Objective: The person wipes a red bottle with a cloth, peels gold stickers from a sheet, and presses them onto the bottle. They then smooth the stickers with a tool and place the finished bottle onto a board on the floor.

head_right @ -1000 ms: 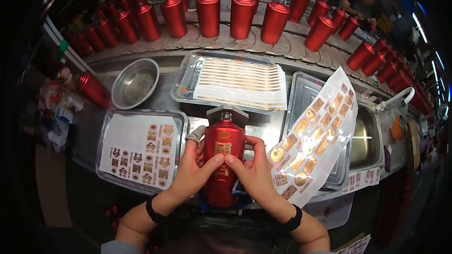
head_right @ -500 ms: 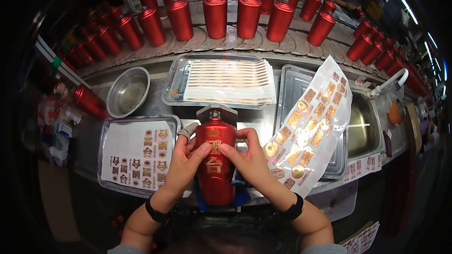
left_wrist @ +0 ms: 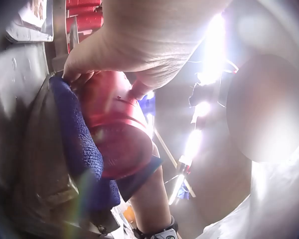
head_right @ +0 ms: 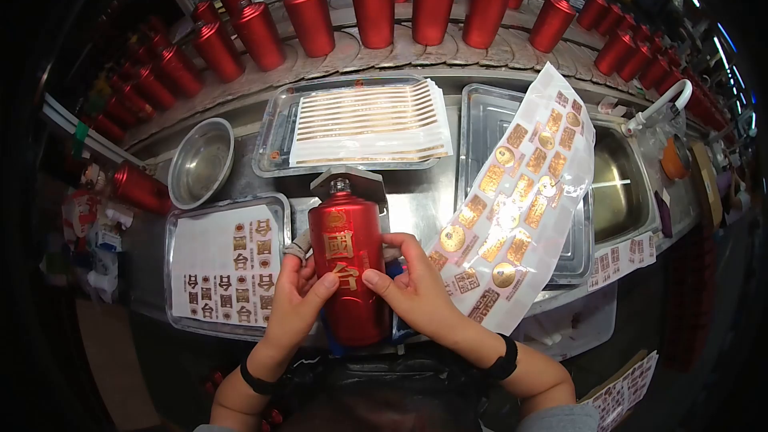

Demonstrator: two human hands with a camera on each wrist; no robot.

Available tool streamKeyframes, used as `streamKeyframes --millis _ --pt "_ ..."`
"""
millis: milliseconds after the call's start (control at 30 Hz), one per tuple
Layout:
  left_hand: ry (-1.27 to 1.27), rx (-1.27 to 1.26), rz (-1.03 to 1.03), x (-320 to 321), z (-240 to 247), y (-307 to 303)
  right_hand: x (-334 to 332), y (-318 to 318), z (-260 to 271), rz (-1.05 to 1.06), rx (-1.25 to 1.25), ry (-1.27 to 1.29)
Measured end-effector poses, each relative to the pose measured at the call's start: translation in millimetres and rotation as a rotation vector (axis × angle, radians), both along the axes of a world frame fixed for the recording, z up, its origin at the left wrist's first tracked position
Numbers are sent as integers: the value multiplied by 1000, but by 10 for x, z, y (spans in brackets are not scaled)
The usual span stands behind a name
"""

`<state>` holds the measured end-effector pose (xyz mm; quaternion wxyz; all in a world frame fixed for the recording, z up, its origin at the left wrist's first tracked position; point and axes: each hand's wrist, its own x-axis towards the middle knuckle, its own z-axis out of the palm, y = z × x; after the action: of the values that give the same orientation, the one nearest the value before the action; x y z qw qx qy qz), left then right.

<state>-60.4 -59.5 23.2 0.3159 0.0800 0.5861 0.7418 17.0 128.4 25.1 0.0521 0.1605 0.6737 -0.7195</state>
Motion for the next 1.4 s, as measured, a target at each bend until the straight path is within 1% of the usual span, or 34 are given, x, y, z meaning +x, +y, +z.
streamKeyframes --millis 200,300,400,500,533,567,633,667,700,767,833,933,1033,1067,1167,1200,1233,1300,1400 --pt "25 25 5 -6 -8 2 -18 -47 -103 -90 3 201" --pt "14 -7 -3 -5 -2 3 -91 -28 -99 -99 -5 148" --pt "26 -37 3 2 -1 12 -132 -10 -163 -85 77 66" --pt "25 -41 24 19 -60 -25 -114 -50 -214 -123 -2 91" --pt "29 -25 15 8 -89 -8 -124 -42 -123 -104 131 101" --pt "29 -24 25 12 -57 4 -102 -32 -92 -87 174 59" --pt "24 -8 -10 15 -49 -39 -34 3 -203 -50 101 54" --pt "93 -12 -6 30 -99 -69 1 22 -122 -10 164 45" --pt "81 -32 -34 17 -64 -77 40 24 -55 33 222 32" --pt "86 -12 -38 33 -53 -52 62 -11 -168 -13 177 69" --pt "102 8 -50 28 -43 -29 57 -16 -217 -13 165 66" --pt "90 23 -40 41 -97 -69 39 -22 -368 -29 80 179" --pt "95 30 -23 44 -99 -55 24 -13 -288 -10 -7 153" --pt "95 27 -16 52 -84 -49 58 4 -188 -40 134 132" --pt "101 13 -24 65 -87 -52 4 164 -77 -135 112 -14" --pt "126 -9 -36 63 -69 -36 -15 252 -156 -297 -129 -22" --pt "142 -34 -29 61 -64 -25 -35 351 -211 -416 -292 38" --pt "166 -89 -17 76 -73 -21 28 547 -76 -373 -762 -120" --pt "186 -31 -12 72 -69 -1 10 281 118 -335 -366 30"
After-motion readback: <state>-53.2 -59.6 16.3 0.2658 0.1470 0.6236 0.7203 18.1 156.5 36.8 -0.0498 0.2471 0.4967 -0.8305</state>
